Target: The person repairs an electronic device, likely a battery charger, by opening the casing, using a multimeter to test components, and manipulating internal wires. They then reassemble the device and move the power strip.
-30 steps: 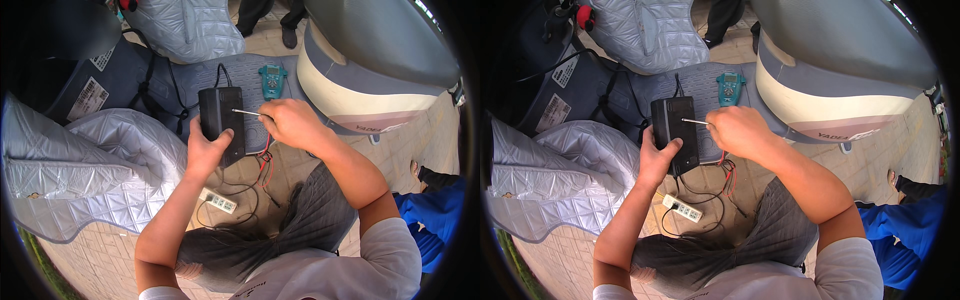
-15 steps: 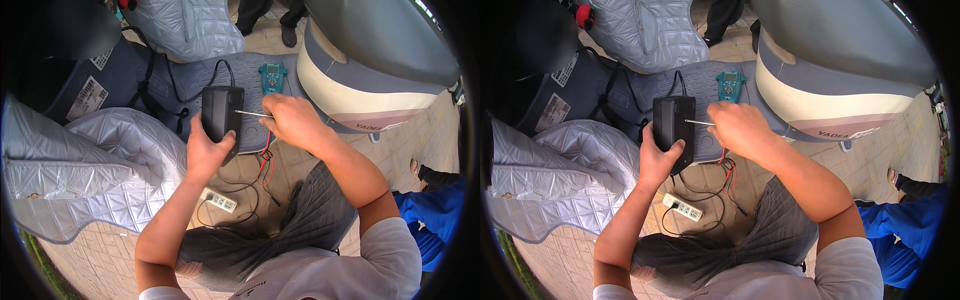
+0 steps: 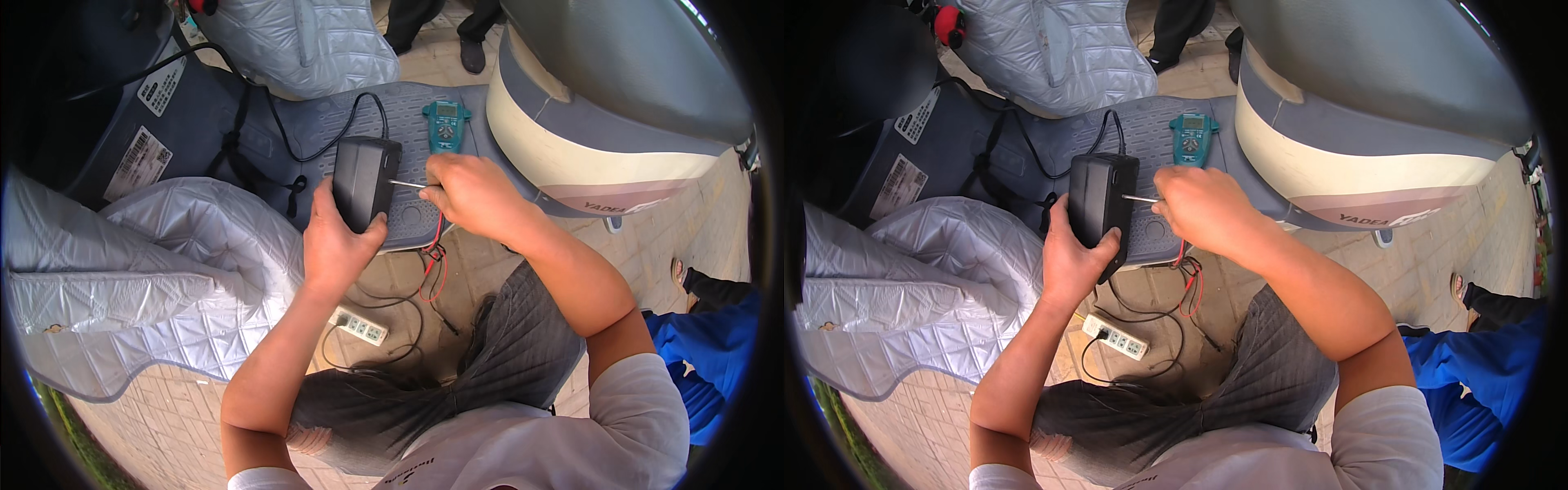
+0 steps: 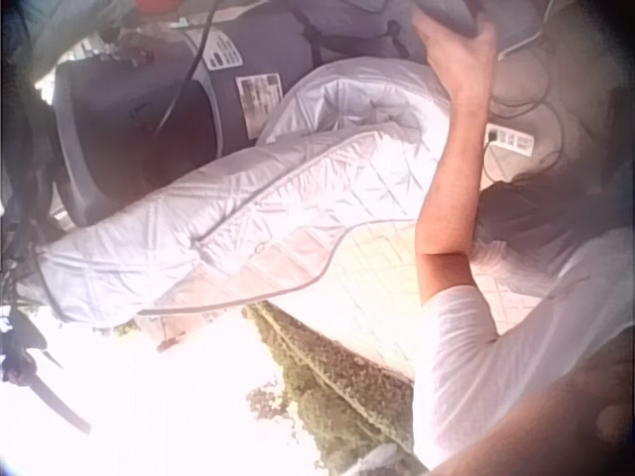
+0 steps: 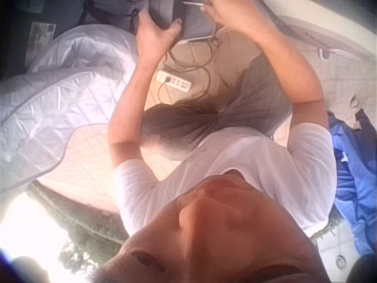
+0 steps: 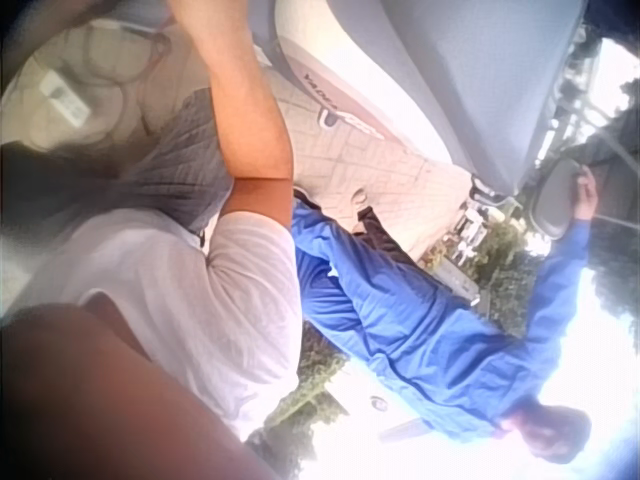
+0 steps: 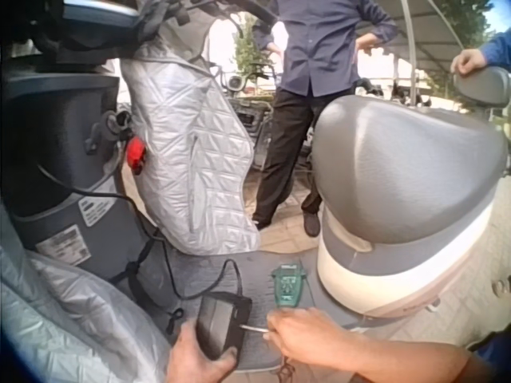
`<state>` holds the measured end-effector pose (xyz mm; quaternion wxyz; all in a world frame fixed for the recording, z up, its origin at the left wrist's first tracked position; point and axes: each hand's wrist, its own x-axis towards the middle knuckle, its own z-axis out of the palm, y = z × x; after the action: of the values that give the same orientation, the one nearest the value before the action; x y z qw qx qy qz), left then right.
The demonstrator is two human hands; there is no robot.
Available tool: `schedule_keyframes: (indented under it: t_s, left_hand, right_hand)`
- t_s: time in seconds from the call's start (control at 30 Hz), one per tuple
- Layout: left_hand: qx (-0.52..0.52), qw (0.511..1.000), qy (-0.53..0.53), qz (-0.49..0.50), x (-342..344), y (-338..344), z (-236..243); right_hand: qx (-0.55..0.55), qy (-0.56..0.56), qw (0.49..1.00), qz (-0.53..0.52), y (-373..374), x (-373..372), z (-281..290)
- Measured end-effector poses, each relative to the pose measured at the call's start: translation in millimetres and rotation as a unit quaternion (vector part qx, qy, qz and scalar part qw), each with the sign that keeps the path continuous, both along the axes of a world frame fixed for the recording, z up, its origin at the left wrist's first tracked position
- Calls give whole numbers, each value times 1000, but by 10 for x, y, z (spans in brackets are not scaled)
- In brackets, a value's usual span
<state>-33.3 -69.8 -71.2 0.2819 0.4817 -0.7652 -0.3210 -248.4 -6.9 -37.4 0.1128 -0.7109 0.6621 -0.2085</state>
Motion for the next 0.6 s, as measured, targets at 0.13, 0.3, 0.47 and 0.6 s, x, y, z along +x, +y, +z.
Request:
schedule_keyframes:
  t_s: [0.13,0.3,0.47,0.6]
  left_hand:
    - [1,1000,-2,5,-14,-9,-27]
    - [4,1000,-10,6,-33,16,26]
    - [4,1000,-10,3,-26,16,20]
    - [-8,1000,-11,4,-21,11,38]
  right_hand:
    - [53,37,998,-16,-3,43,-6]
    - [-17,1,1000,-13,12,50,-35]
    - [62,23,998,6,-9,58,32]
    - [51,10,999,6,-17,68,2]
